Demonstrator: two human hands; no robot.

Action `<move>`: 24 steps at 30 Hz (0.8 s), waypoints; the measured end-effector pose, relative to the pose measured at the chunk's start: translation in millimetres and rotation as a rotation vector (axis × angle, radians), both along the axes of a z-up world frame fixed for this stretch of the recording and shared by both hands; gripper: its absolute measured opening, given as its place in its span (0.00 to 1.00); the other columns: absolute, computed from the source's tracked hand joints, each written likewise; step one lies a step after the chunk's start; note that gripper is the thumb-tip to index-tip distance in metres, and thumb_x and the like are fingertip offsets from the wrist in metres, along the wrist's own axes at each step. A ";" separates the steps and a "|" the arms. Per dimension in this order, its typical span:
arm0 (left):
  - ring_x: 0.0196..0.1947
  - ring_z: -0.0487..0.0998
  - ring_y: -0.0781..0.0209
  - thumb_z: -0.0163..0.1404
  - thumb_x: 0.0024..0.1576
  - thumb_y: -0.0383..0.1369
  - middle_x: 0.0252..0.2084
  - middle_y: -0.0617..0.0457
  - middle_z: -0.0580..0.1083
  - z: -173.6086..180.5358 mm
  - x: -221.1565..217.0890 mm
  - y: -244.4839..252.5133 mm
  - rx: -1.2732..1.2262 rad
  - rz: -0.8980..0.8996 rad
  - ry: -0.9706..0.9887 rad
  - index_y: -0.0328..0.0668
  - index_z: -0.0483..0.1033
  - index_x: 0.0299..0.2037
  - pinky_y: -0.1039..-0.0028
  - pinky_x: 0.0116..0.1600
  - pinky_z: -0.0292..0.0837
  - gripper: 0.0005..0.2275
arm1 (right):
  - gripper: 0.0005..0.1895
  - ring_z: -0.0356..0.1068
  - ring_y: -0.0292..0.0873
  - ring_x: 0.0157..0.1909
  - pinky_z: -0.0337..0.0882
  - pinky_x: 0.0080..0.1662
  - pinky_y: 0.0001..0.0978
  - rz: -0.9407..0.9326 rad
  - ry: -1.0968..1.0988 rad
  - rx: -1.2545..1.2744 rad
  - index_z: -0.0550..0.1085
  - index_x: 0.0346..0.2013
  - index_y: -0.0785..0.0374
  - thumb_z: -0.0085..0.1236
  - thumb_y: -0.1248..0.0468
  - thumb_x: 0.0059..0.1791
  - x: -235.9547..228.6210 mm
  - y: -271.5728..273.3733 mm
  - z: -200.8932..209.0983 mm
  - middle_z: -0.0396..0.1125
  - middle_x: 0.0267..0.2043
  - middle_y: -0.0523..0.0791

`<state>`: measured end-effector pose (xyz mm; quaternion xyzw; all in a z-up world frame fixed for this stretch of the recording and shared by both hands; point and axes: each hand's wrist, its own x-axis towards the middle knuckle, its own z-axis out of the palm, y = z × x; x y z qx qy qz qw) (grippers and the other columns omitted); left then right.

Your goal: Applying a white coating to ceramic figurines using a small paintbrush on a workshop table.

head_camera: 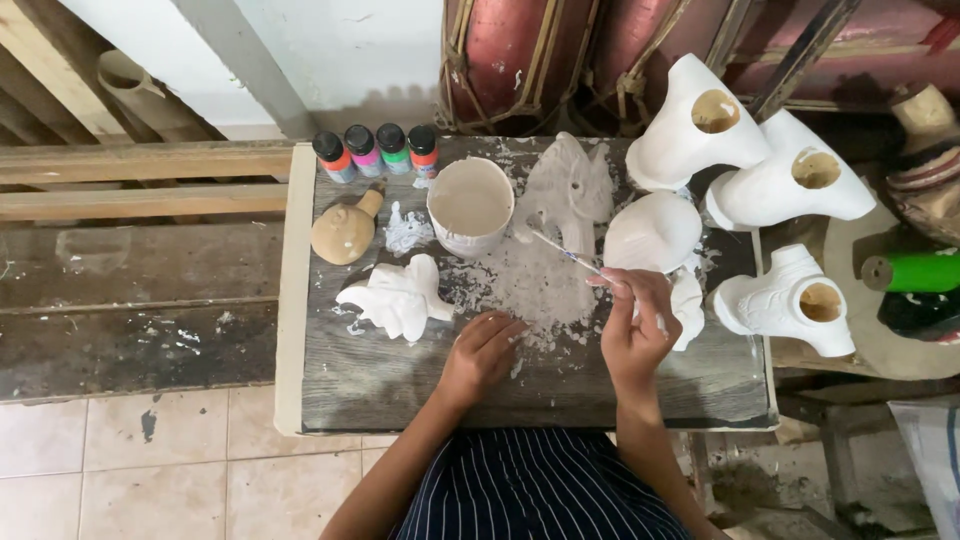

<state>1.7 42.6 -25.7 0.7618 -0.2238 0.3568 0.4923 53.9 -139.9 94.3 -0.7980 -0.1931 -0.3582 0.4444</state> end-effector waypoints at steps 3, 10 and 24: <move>0.36 0.83 0.43 0.54 0.58 0.25 0.36 0.43 0.79 -3.4 -0.5 -3.1 -0.019 -0.009 0.013 0.34 0.84 0.44 0.55 0.47 0.82 0.08 | 0.09 0.73 0.43 0.35 0.68 0.50 0.35 -0.024 -0.001 -0.067 0.79 0.39 0.70 0.50 0.75 0.56 -0.6 -2.1 -0.5 0.77 0.32 0.47; 0.36 0.82 0.38 0.53 0.58 0.24 0.36 0.41 0.79 3.9 -0.1 -4.0 -0.047 -0.018 0.032 0.33 0.83 0.43 0.54 0.45 0.82 0.07 | 0.09 0.78 0.51 0.34 0.72 0.49 0.39 0.000 0.002 0.030 0.77 0.37 0.72 0.49 0.76 0.57 -3.9 -6.8 -17.2 0.75 0.34 0.50; 0.34 0.82 0.38 0.55 0.58 0.24 0.34 0.40 0.78 16.6 2.5 -1.4 -0.069 -0.054 0.020 0.31 0.83 0.43 0.53 0.44 0.82 0.06 | 0.10 0.72 0.45 0.36 0.68 0.49 0.34 -0.017 -0.029 -0.026 0.80 0.38 0.69 0.51 0.72 0.58 -3.4 1.0 -9.8 0.76 0.30 0.46</move>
